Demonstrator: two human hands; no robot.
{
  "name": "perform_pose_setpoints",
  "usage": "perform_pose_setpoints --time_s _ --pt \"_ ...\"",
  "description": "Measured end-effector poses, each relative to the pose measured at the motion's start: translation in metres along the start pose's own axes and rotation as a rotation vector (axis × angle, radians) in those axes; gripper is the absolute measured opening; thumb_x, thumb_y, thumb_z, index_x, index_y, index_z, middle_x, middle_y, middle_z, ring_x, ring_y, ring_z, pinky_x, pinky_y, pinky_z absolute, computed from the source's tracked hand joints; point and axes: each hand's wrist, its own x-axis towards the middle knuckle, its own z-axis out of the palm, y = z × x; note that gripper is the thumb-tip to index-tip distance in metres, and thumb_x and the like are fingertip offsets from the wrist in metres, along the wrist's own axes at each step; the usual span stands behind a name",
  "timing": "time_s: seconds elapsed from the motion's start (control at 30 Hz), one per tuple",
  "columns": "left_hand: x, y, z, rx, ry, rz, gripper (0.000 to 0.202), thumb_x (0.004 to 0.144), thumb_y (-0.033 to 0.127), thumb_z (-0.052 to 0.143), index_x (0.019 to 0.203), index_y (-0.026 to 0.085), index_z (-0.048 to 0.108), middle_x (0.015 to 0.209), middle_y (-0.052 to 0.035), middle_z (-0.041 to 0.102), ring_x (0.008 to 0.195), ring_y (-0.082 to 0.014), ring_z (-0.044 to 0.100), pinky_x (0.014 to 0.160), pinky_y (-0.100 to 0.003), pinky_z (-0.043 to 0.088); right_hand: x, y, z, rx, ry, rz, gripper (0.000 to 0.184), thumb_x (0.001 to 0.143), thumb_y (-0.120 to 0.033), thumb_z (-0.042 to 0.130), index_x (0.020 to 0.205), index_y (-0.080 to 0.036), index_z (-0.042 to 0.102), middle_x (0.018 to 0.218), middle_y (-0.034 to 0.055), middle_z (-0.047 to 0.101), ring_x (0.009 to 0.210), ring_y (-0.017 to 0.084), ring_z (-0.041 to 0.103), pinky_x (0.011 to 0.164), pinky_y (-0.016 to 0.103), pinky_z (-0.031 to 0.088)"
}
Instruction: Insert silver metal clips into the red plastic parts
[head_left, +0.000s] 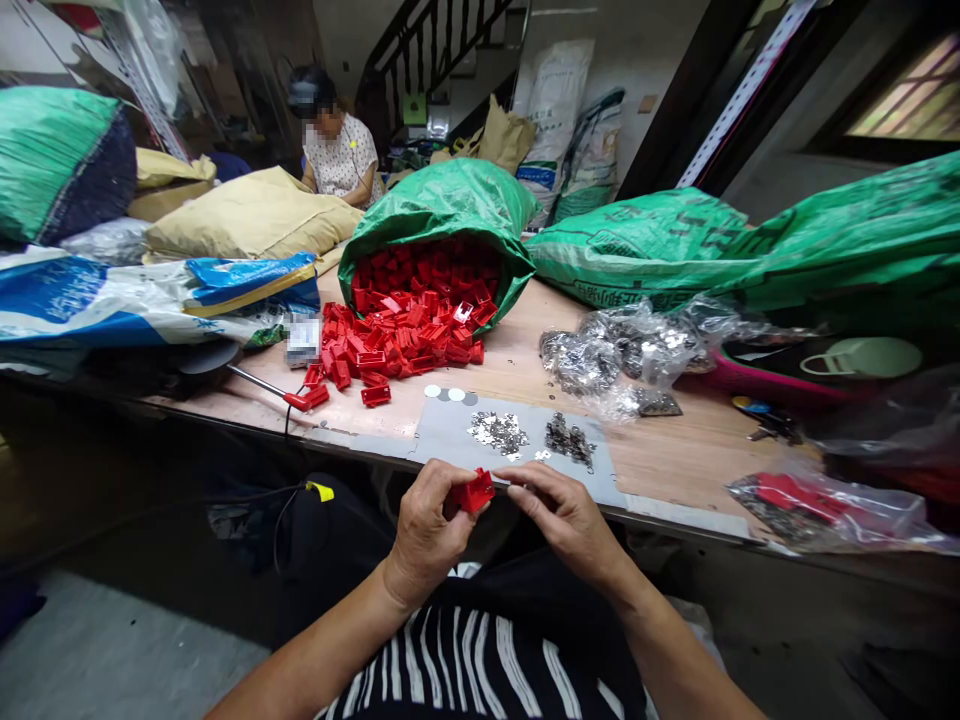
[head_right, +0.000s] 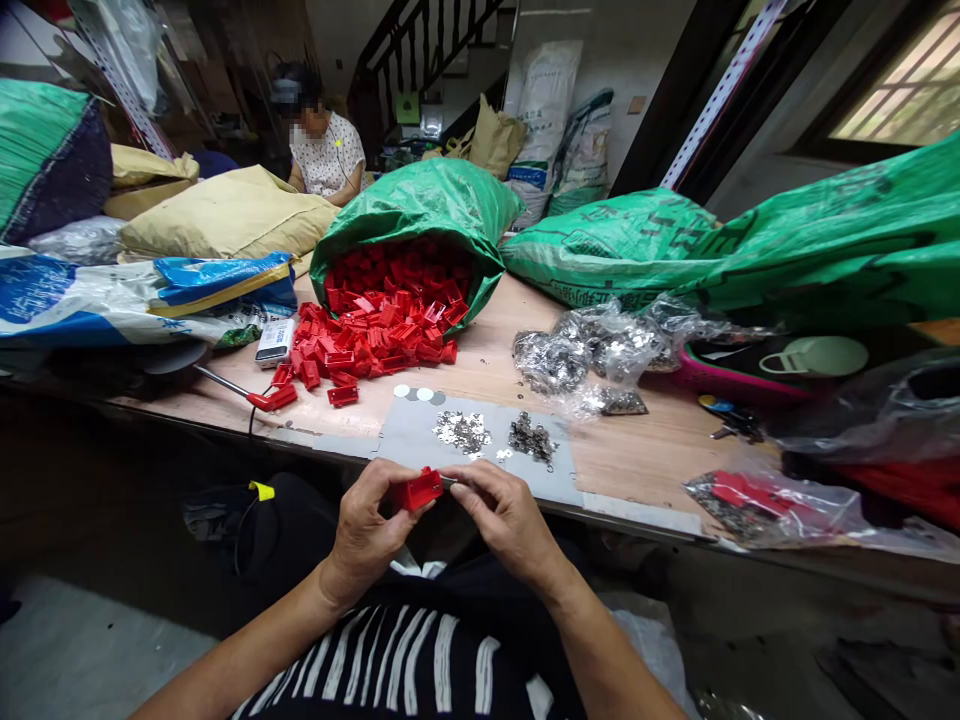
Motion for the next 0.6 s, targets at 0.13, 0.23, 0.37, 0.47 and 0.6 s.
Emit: perform_pose_setpoints --time_s 0.13,0.23,0.37,0.47,0.6 --pt "0.001 0.001 -0.001 -0.004 -0.01 0.001 0.023 0.074 0.01 0.067 0.094 0.02 0.063 0.083 -0.003 0.064 0.074 -0.0154 0.059 0.064 -0.025 0.046 -0.001 0.005 -0.001 -0.022 0.059 0.124 0.02 0.089 -0.036 0.055 0.089 -0.019 0.065 0.075 0.0019 0.064 0.066 0.014 0.057 0.062 0.025 0.047" --pt "0.002 0.003 -0.001 0.005 -0.011 0.003 0.022 0.075 0.009 0.067 0.094 0.02 0.063 0.082 -0.0028 0.063 0.073 -0.0151 0.058 0.063 -0.024 0.046 0.0 0.003 0.004 -0.059 0.024 0.128 0.019 0.089 -0.036 0.055 0.081 -0.02 0.061 0.066 -0.0008 0.057 0.059 0.012 0.05 0.057 0.024 0.043" --pt "0.001 0.006 -0.001 0.014 -0.017 -0.005 0.02 0.076 0.011 0.066 0.094 0.02 0.063 0.081 -0.0024 0.063 0.072 -0.0149 0.058 0.062 -0.024 0.046 0.002 -0.001 0.009 -0.046 0.015 0.121 0.02 0.09 -0.036 0.053 0.079 -0.02 0.059 0.066 -0.001 0.055 0.059 0.012 0.048 0.057 0.024 0.041" --pt "0.001 0.006 -0.001 0.01 -0.02 -0.009 0.02 0.077 0.012 0.065 0.095 0.021 0.063 0.08 -0.0022 0.063 0.071 -0.0149 0.058 0.062 -0.025 0.046 0.003 0.001 0.011 0.002 0.009 0.146 0.022 0.09 -0.038 0.053 0.08 -0.02 0.059 0.065 -0.0022 0.052 0.06 0.012 0.045 0.057 0.023 0.04" --pt "0.0 0.005 0.0 -0.005 -0.031 -0.006 0.021 0.076 0.011 0.065 0.095 0.021 0.063 0.081 -0.0023 0.064 0.072 -0.0147 0.058 0.063 -0.024 0.046 0.003 0.008 0.014 0.199 -0.026 0.239 0.023 0.086 -0.042 0.057 0.082 -0.019 0.055 0.068 -0.003 0.05 0.059 0.01 0.044 0.054 0.022 0.039"
